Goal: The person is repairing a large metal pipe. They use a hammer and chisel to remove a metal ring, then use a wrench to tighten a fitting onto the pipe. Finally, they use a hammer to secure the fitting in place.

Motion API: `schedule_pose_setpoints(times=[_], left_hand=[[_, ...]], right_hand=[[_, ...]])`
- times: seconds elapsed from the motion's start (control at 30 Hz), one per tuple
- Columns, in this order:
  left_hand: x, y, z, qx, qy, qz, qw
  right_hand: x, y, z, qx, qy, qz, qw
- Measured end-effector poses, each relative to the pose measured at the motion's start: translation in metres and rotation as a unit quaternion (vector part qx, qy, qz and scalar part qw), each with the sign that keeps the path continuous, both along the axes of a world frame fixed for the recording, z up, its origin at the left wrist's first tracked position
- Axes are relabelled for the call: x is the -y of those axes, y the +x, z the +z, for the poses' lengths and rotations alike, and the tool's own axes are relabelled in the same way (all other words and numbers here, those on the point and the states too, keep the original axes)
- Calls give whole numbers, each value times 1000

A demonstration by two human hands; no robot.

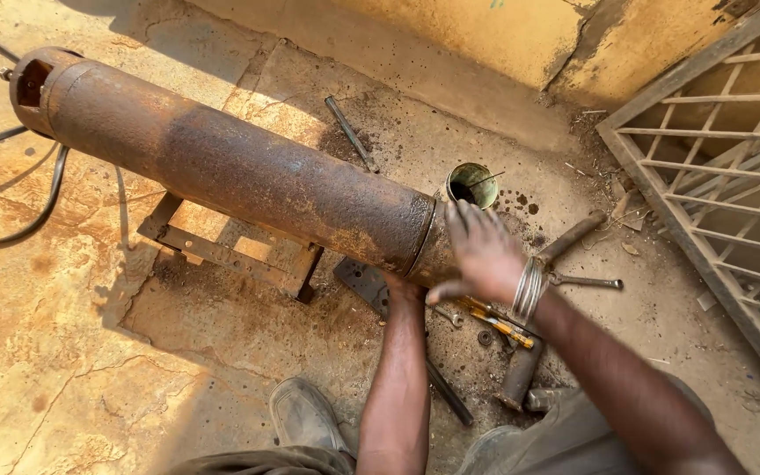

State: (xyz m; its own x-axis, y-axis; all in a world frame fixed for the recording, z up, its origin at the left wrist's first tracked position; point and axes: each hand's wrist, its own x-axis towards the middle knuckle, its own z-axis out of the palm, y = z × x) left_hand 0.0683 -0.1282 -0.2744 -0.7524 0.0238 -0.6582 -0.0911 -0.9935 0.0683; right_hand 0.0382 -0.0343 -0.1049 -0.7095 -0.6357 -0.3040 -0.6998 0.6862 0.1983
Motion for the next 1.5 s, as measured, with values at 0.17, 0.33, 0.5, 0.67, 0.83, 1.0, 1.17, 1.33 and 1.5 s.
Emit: schedule_pose_setpoints(times=[0.17,0.33,0.5,0.67,0.83,1.0,1.17,1.33,1.5], left_hand=[[-11,-6,-18,-101,39,62,992],[-7,16,-14,-132,70,119,982],[-4,34,-5,-146,210,110,960],[0,3,0,0,33,80,996],[-3,-9,6,-40,63,60,995],[-11,23,13,-41,130,108,985],[-13,54,14,-23,91,75,993],[9,11,11,69,62,149,985],[5,-21,4,-54,52,30,997]], right_hand=[[37,55,-8,-153,-30,-125,980],[19,-37,-24,172,45,-201,963],[3,-125,-47,546,-114,-231,797],[-3,-80,-38,300,-70,-186,933],[30,46,-21,-145,-88,-133,977],[10,-18,-28,112,-17,-191,975],[-1,-119,-45,513,-118,-259,810],[16,-97,-27,419,-47,-261,868],[25,26,-32,-74,-81,-113,988]])
